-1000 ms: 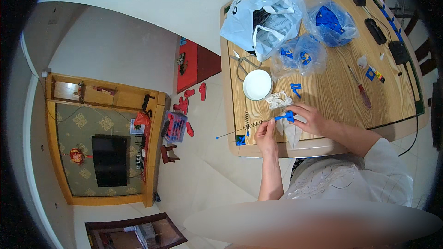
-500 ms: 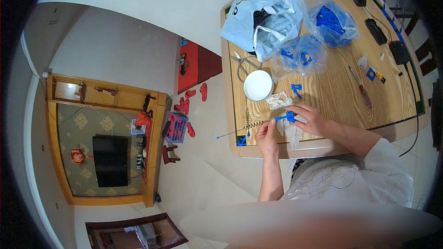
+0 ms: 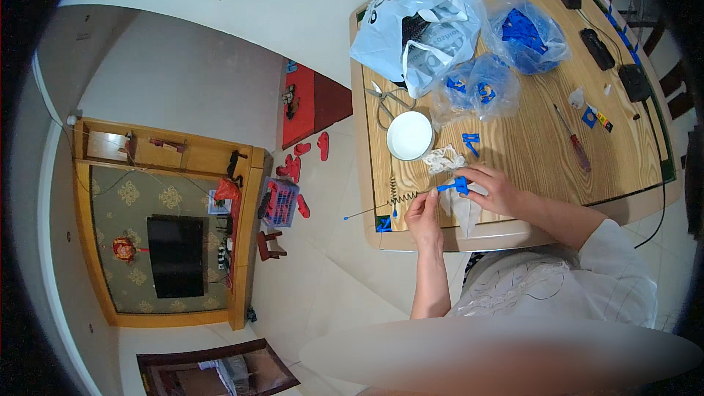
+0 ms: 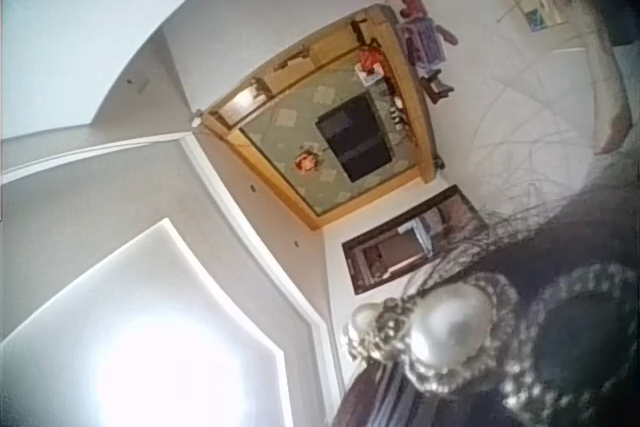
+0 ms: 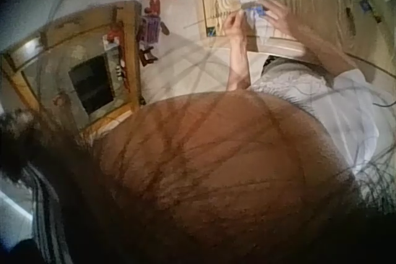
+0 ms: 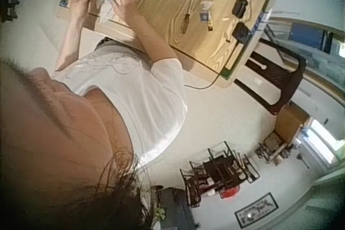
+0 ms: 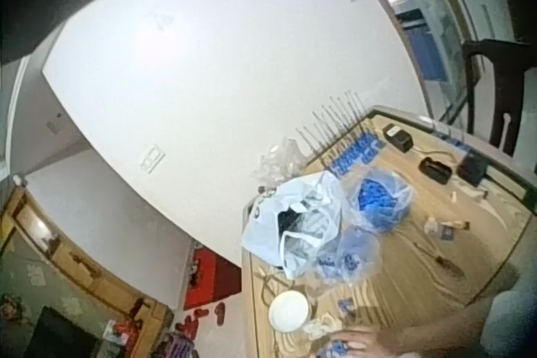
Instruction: The person assembles small electrical components by hand, combining electrical wires, springs, and plastic component housing.
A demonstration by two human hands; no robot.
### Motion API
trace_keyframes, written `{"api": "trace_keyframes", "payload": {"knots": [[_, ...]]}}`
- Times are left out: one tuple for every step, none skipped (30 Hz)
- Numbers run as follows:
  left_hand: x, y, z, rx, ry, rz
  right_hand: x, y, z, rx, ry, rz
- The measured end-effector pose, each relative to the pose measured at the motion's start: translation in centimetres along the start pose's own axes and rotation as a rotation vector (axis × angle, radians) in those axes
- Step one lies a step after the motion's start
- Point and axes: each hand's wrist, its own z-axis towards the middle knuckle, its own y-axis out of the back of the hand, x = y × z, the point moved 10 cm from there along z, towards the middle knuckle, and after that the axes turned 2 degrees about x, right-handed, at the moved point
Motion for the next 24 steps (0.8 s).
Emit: {"api": "trace_keyframes", "payload": {"knots": [[-0.06,-0.02,-0.07,-0.012,0.006,-0.004,0.04,-0.01,0.02,0.0,0.001,0.0],[0.01,0.05,-0.05,-0.013,0.005,-0.004,0.17,0.03,0.04,-0.004,0.009,0.001],[0.14,0.19,0.0,-0.015,0.005,-0.006,0.3,0.07,0.06,-0.008,0.017,0.001],[0.19,0.25,0.04,-0.016,0.005,-0.008,0.36,0.13,0.1,-0.008,0.017,0.001],[0.23,0.28,0.06,-0.016,0.004,-0.008,0.42,0.15,0.15,-0.004,0.018,-0.003],[0.21,0.31,0.07,-0.018,0.0,0.0,0.47,0.15,0.18,0.001,0.019,-0.008],[0.17,0.33,0.09,-0.019,-0.004,0.009,0.44,0.12,0.15,0.0,0.019,-0.008],[0.2,0.37,0.11,-0.018,-0.004,0.009,0.34,0.11,0.1,-0.005,0.016,0.001],[0.21,0.35,0.15,-0.01,-0.008,0.01,0.27,0.13,0.08,-0.011,0.012,0.009],[0.12,0.27,0.14,-0.003,-0.011,0.011,0.28,0.13,0.07,-0.011,0.012,0.01],[0.08,0.24,0.1,-0.003,-0.011,0.011,0.33,0.16,0.08,-0.013,0.016,0.01],[0.04,0.22,0.05,-0.006,-0.009,0.011,0.37,0.18,0.07,-0.015,0.02,0.011],[0.0,0.19,0.02,-0.008,-0.007,0.012,0.33,0.16,0.06,-0.015,0.02,0.01],[0.03,0.22,0.04,-0.008,-0.007,0.012,0.26,0.14,0.02,-0.018,0.022,0.014],[0.16,0.29,0.08,-0.006,-0.001,0.012,0.24,0.15,0.0,-0.021,0.025,0.017],[0.23,0.34,0.09,-0.005,0.005,0.013,0.29,0.16,0.02,-0.021,0.025,0.017],[0.26,0.37,0.07,-0.005,0.005,0.013,0.39,0.18,0.05,-0.018,0.026,0.009],[0.3,0.46,0.04,-0.015,0.005,0.003,0.45,0.17,0.07,-0.016,0.026,0.002],[0.33,0.51,0.02,-0.023,0.006,-0.008,0.45,0.18,0.04,-0.016,0.026,0.001],[0.34,0.51,0.01,-0.022,0.006,-0.008,0.35,0.13,-0.02,-0.012,0.019,0.003],[0.31,0.44,0.02,-0.014,0.002,-0.009,0.26,0.08,-0.05,-0.008,0.012,0.004],[0.24,0.38,0.01,-0.008,-0.003,-0.01,0.23,0.03,-0.04,-0.007,0.013,0.004],[0.21,0.37,0.0,-0.008,-0.003,-0.01,0.24,0.03,-0.04,-0.011,0.018,0.008],[0.21,0.38,-0.02,-0.013,0.0,-0.011,0.27,0.05,-0.04,-0.015,0.023,0.012]]}}
